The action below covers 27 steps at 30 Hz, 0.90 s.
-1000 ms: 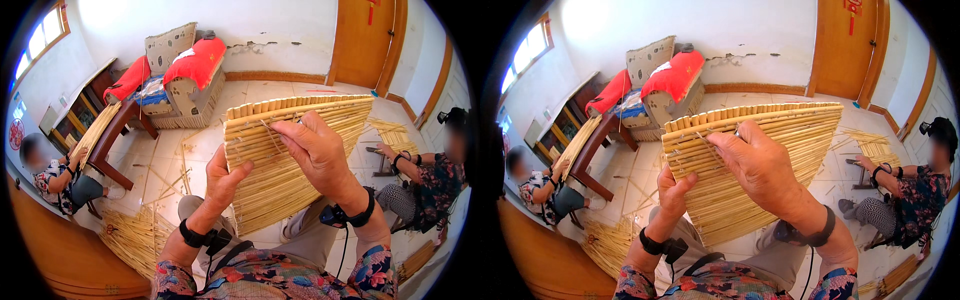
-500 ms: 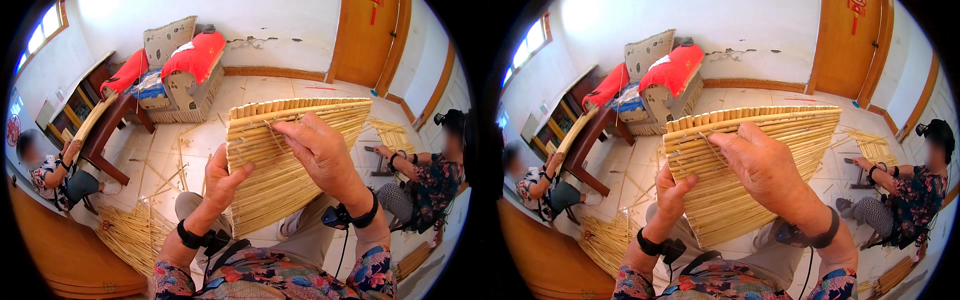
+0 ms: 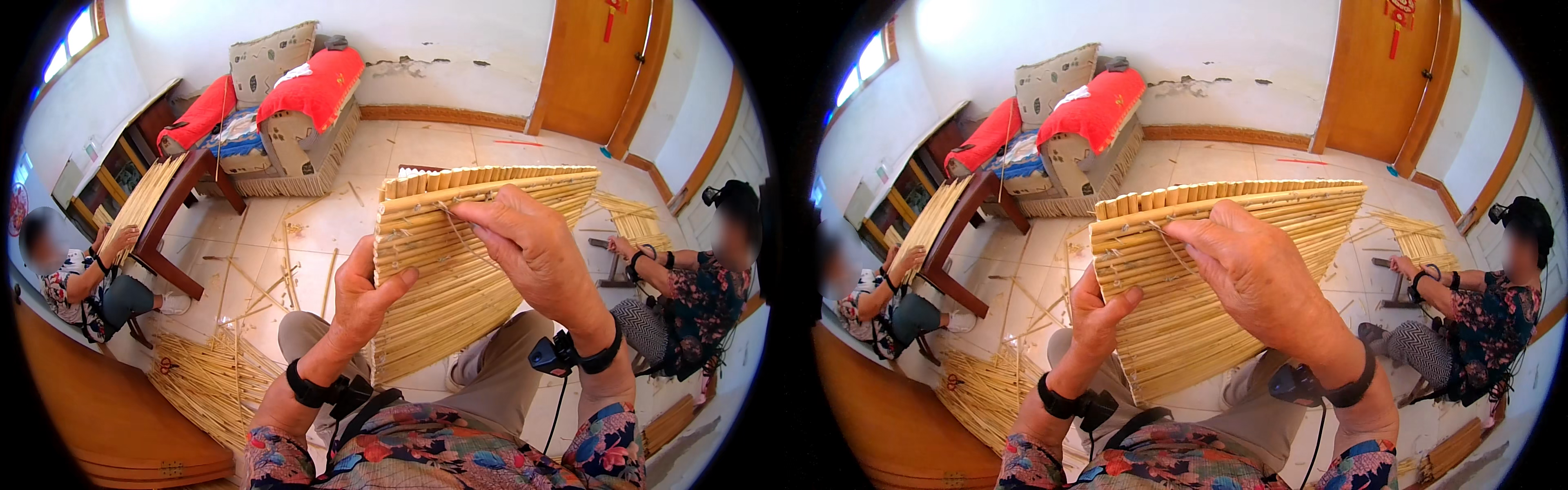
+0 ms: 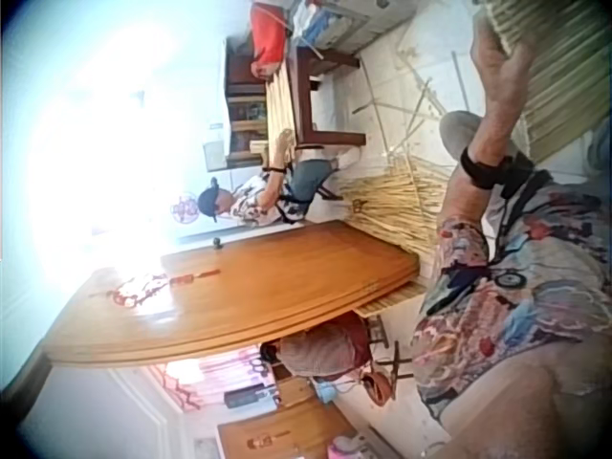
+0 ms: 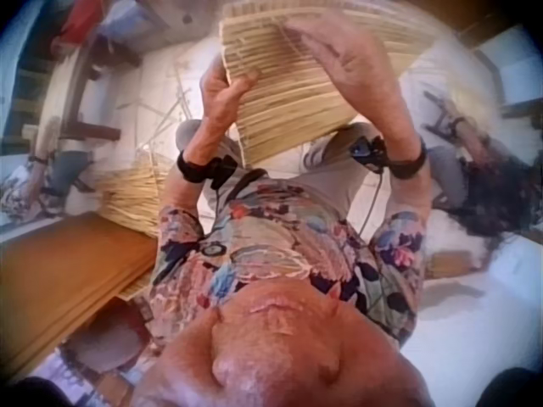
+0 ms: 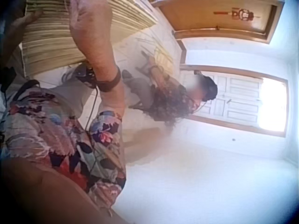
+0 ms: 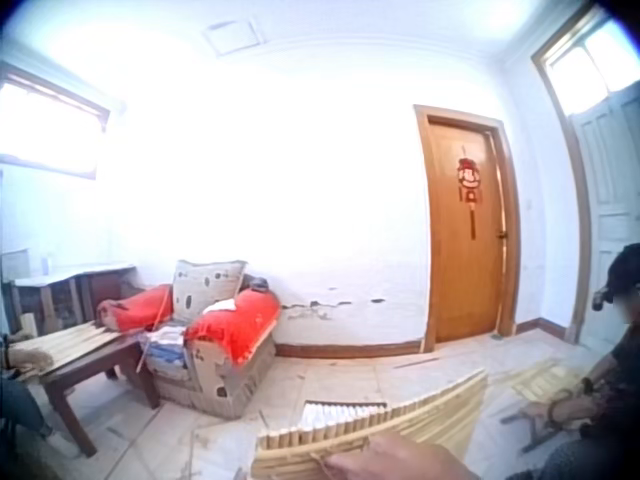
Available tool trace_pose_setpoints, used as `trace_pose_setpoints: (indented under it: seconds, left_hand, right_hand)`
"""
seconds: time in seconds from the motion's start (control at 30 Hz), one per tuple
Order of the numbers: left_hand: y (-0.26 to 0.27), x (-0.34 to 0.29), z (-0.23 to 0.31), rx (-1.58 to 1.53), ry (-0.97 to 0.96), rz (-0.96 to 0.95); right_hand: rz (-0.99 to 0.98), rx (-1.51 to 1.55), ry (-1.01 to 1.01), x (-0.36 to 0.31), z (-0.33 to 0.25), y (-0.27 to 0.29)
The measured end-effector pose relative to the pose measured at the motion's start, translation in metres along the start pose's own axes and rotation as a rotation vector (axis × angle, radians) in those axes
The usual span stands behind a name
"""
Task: The person weaves thin bamboo strips into a rectangular basket frame using a needle-like tool and thread. They repeatedly pass the tool through the strips to secure them, then attach a bamboo handle to the top edge.
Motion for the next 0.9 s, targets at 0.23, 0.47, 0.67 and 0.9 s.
trace_pose_setpoints:
  seconds: [0.23,0.47,0.67,0.9]
  left_hand:
    - [-0.001,-0.008,-0.008,0.26,-0.034,-0.01]
    - [-0.024,-0.026,-0.012,0.561,-0.239,-0.103]
    - [-0.055,-0.04,-0.022,0.721,-0.49,-0.361]
    - [-0.054,-0.074,-0.082,0.667,-0.495,-0.501]
  right_hand:
    - [0.0,0.023,0.033,-0.01,0.002,0.002]
    - [-0.018,0.1,-0.057,-0.054,0.018,0.001]
    - [0.062,0.194,-0.158,-0.129,0.035,-0.006]
    - [0.065,0.375,-0.448,-0.213,0.056,-0.054]
Point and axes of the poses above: each hand's wrist, its own x-axis towards the middle knuckle, its own y-axis out of the back of the hand, z = x × y, the point moved 7 cm from there along x, towards the middle knuckle, and after that the axes turned 3 degrees about -x, right-handed, at the moved point
